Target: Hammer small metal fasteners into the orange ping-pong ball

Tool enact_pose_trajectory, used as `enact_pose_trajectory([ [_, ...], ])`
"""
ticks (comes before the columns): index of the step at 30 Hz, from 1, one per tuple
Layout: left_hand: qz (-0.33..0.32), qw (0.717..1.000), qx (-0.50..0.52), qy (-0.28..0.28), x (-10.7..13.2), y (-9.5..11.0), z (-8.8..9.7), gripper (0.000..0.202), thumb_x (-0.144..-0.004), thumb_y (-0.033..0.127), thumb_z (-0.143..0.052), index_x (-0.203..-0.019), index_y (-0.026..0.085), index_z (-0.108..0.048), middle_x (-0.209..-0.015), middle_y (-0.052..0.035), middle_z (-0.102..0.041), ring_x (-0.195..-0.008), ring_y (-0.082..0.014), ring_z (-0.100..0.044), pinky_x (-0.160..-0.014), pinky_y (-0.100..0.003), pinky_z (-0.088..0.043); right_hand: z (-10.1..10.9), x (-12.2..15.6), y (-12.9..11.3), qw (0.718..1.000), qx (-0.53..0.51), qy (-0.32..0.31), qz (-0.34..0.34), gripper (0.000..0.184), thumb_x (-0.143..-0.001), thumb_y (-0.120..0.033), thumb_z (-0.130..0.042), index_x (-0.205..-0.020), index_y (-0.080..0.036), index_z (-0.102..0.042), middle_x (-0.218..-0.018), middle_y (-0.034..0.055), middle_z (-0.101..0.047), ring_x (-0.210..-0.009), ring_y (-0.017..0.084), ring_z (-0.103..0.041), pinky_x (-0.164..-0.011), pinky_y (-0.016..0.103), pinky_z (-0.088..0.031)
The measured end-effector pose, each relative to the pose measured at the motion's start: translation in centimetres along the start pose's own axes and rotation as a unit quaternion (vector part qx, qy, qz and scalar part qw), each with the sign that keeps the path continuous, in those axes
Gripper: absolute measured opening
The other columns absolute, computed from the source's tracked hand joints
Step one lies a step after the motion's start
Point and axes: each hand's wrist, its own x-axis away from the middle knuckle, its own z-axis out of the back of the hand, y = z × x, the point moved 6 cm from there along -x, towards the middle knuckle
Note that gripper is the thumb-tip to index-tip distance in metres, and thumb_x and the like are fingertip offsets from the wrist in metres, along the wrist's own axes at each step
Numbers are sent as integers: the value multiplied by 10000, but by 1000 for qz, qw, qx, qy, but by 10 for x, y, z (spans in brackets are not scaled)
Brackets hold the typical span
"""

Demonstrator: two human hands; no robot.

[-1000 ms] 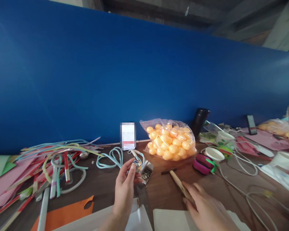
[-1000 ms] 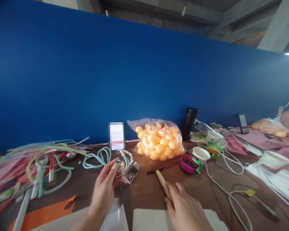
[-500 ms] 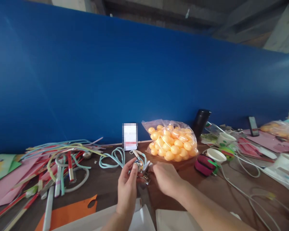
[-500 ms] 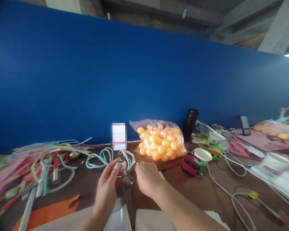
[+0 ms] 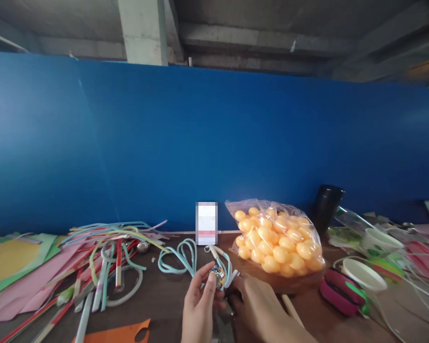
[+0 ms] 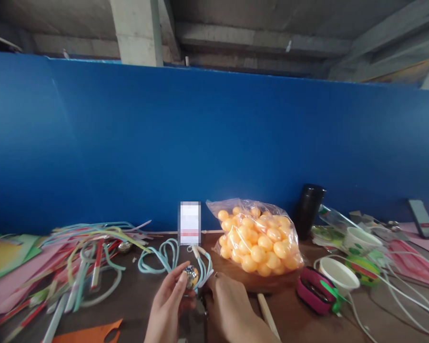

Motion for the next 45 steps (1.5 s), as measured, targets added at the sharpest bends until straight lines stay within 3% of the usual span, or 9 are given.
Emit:
enact_pose_trajectory([
  [6,26,999,20,21,-5,-9,5,598,-573,483,-820,-1042,131,-702,-744,-75,-691,-532,-141,-577,-427,-230,-477,4,3,2,992,-126,-4,-18,278,-760,-143,-570,-981,-259,-694,-992,50,-758,-897,235,-693,-733,265,-458],
  [11,44,998,32,12,-10,-14,6,630,-545,516,-825,-1028,130,-701,-693,-64,-675,-522,-145,-576,-417,-228,-467,6,0,3,959,-273,-45,-59,158,-744,-135,-575,-826,-201,-693,-789,23,-753,-747,193,-699,-653,231,-492],
  [16,56,998,39,-9,-15,-21,6,637,-533,521,-832,-1018,131,-696,-682,-61,-671,-507,-143,-568,-403,-231,-459,-10,-5,13,897,-407,-111,-133,82,-714,-196,-627,-780,-161,-594,-547,-18,-644,-458,140,-607,-433,210,-437],
  [20,64,997,39,-14,-16,-23,7,646,-533,532,-827,-1025,134,-694,-700,-69,-683,-499,-145,-579,-411,-238,-469,-16,-4,11,834,-512,-154,-135,193,-715,-242,-677,-849,-143,-580,-613,-5,-666,-505,105,-613,-474,192,-476],
  [27,75,996,48,-8,-12,-18,5,618,-537,487,-842,-1020,132,-692,-650,-61,-685,-501,-145,-587,-427,-231,-479,-10,-2,8,758,-619,-141,-151,236,-717,-207,-681,-921,-109,-612,-734,19,-672,-543,62,-594,-458,147,-479],
  [45,77,996,48,-5,-12,-17,4,607,-519,484,-852,-998,142,-707,-667,-59,-688,-499,-136,-585,-408,-216,-466,-13,-3,19,715,-671,-110,-164,199,-746,-173,-760,-927,-92,-740,-647,-5,-638,-540,61,-578,-425,114,-462],
])
